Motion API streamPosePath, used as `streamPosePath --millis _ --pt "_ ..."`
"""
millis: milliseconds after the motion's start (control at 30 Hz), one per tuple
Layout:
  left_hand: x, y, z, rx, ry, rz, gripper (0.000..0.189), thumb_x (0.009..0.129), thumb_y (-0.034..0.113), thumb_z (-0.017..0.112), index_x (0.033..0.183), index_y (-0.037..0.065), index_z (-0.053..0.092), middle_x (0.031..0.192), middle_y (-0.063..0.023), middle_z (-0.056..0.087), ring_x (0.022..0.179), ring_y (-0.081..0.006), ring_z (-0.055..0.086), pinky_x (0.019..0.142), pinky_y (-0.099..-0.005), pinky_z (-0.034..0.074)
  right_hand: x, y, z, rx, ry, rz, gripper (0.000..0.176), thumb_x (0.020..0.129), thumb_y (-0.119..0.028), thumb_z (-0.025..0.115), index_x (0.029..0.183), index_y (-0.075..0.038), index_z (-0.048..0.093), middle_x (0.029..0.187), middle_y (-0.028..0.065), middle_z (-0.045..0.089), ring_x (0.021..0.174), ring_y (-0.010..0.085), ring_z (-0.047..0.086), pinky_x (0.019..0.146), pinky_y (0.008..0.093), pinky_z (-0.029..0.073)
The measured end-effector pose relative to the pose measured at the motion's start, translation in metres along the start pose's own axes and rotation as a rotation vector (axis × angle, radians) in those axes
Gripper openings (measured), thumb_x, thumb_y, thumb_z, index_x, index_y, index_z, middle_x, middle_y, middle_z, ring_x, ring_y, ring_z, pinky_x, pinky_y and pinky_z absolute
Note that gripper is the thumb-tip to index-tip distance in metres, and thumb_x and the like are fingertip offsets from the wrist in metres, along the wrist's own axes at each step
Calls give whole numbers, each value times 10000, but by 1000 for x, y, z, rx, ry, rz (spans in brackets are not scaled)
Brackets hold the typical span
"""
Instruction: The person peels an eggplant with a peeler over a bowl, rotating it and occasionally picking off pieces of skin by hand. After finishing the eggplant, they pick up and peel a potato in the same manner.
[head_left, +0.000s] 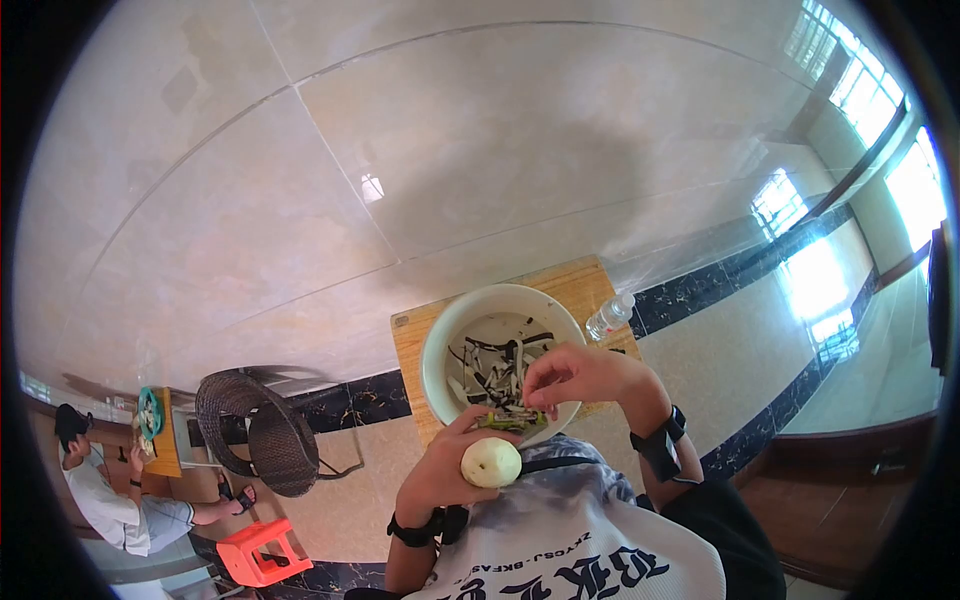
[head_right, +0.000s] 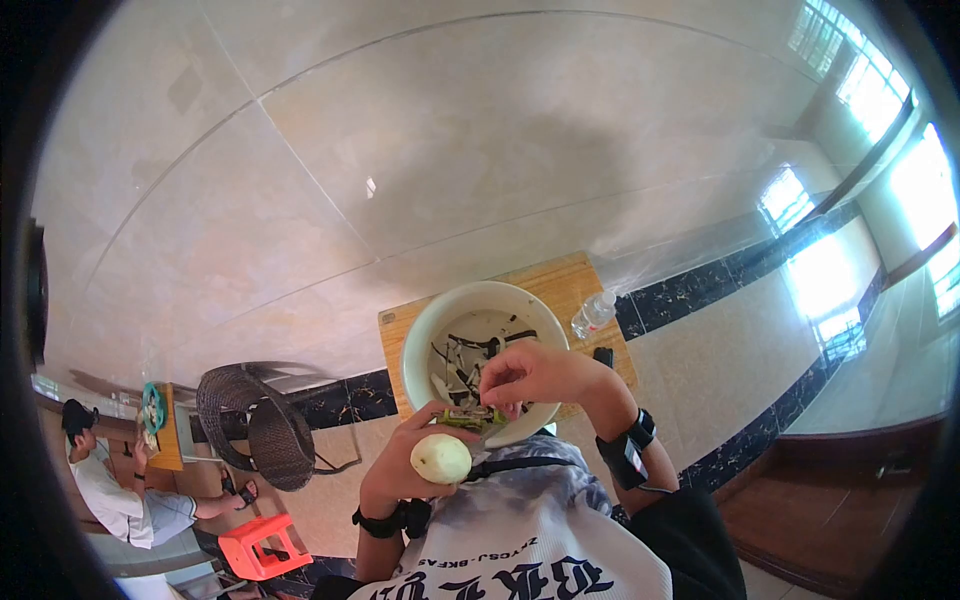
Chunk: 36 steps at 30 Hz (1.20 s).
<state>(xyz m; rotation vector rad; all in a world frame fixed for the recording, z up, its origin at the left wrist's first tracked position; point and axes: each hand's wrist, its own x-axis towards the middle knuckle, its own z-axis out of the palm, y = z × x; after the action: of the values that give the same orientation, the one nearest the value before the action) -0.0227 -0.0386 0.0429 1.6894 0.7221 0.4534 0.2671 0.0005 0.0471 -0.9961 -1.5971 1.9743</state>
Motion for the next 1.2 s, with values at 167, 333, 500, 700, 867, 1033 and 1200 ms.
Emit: streamPosePath --millis 167,333,500,700,867,1033,1200 --pt "1 1 -1 55 -2 -47 678 535 168 859 1206 187 763 1324 -192 607 1320 -401 551 1105 -450 457 -10 -26 15 -401 153 -77 148 915 -123 735 952 20 744 778 118 740 716 187 714 702 321 557" --pt "2 4 -2 70 -5 -66 659 542 171 848 1196 185 763 1300 -190 614 1309 -403 550 1091 -454 464 -10 -34 23 -614 207 -106 126 868 -85 743 957 2 762 848 145 743 791 269 733 757 347 574" --pt "3 10 1 104 89 -41 592 532 145 885 1114 188 787 1166 -115 662 1108 -331 647 1009 -388 490 -9 -35 30 -789 235 -158 100 840 -89 715 891 -9 748 844 146 729 804 349 701 761 416 556" --pt "0 3 1 -13 52 -92 678 565 145 855 1226 146 708 1241 -166 648 1240 -370 577 1057 -429 473 -4 -38 34 -862 210 -161 91 859 -101 676 873 -11 681 817 151 685 847 368 680 792 450 537" --pt "-3 -4 0 59 52 -30 885 602 117 917 1363 9 477 1161 -12 769 1062 -172 658 1036 -334 455 -1 -36 32 -782 217 -185 91 904 -84 646 958 -11 656 911 167 682 878 374 675 791 445 533" --pt "-2 2 -2 89 60 -12 813 576 128 911 1310 41 573 1137 -23 765 1038 -192 661 1030 -333 456 7 -26 29 -743 370 -194 93 917 -74 637 976 -3 645 929 172 675 899 368 678 790 433 532" --pt "-1 -1 -3 131 38 47 790 574 122 908 1296 46 596 1124 -49 761 1020 -182 658 1018 -317 459 31 14 11 -814 596 -197 69 863 -50 666 905 2 680 862 172 693 838 355 697 744 418 543"
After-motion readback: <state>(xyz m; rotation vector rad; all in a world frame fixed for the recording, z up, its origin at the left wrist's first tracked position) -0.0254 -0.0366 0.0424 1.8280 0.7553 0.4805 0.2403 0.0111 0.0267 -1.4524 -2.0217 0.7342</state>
